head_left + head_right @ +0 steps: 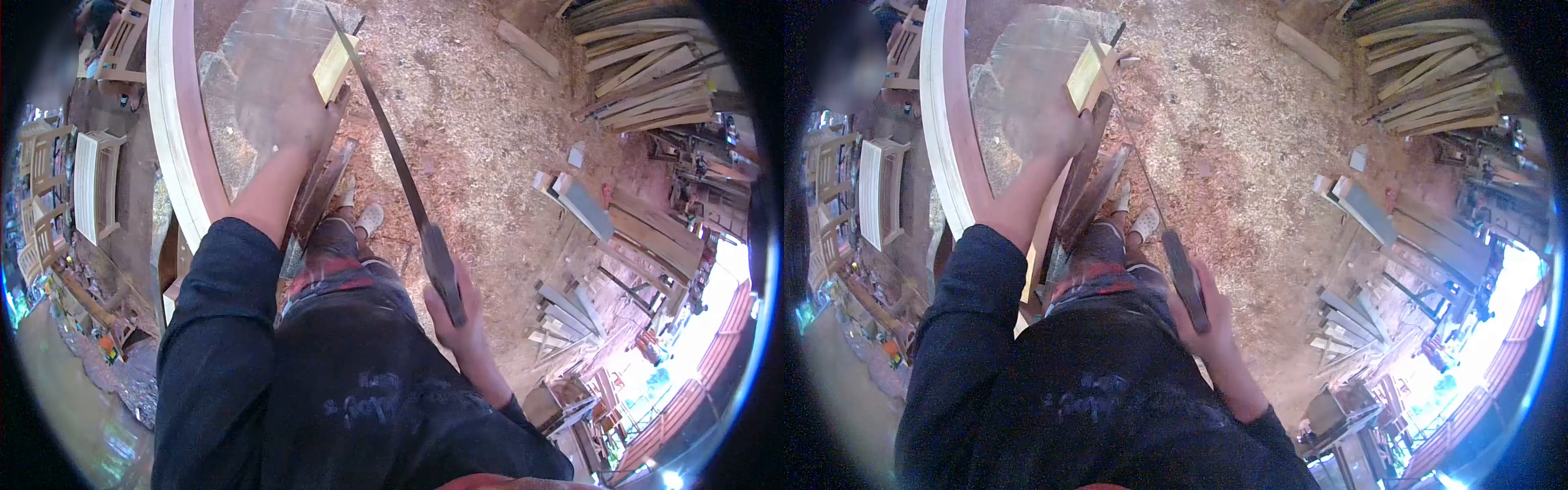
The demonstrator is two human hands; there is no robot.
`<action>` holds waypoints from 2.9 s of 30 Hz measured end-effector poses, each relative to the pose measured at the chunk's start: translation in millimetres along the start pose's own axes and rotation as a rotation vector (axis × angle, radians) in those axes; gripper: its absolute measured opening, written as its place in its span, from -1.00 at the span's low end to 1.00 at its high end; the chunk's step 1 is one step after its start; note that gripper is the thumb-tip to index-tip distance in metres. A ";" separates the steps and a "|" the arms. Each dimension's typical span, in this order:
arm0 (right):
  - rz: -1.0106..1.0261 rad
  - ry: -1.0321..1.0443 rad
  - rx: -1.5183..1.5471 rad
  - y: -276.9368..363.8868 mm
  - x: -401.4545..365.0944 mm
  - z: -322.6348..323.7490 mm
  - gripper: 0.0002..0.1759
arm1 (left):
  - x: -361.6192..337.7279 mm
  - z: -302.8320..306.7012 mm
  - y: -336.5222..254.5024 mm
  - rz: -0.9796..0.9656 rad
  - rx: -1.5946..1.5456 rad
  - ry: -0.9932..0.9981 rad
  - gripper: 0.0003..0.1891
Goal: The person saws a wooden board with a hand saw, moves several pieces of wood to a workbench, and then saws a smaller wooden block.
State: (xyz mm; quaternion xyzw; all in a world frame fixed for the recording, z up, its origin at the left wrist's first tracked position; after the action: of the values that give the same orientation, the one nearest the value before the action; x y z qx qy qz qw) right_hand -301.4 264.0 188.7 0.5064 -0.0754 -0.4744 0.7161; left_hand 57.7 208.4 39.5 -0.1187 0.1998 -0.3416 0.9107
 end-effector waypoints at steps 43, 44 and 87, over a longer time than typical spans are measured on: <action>-0.028 0.070 0.039 -13.5 6.1 6.3 -0.30 | 8.0 -15.9 6.0 -0.019 0.022 -0.016 -0.50; -0.022 0.052 0.046 -9.0 28.1 -1.0 -0.31 | 11.2 -12.3 6.3 -0.040 0.033 -0.039 -0.50; 0.267 -0.134 0.217 42.8 162.3 -20.0 -0.34 | 29.9 -6.3 9.9 -0.097 -0.064 -0.085 -0.43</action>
State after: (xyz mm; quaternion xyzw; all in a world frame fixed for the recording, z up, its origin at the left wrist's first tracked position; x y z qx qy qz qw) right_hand -176.5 155.9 152.8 0.5335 -0.2400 -0.3969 0.7073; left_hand 81.1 195.2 21.9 -0.1717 0.1657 -0.3734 0.8965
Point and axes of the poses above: each hand's wrist, its own x-axis towards the middle knuckle, its own z-axis out of the back of the hand, y = z × x, the point moved 4 cm from there along x, towards the middle knuckle
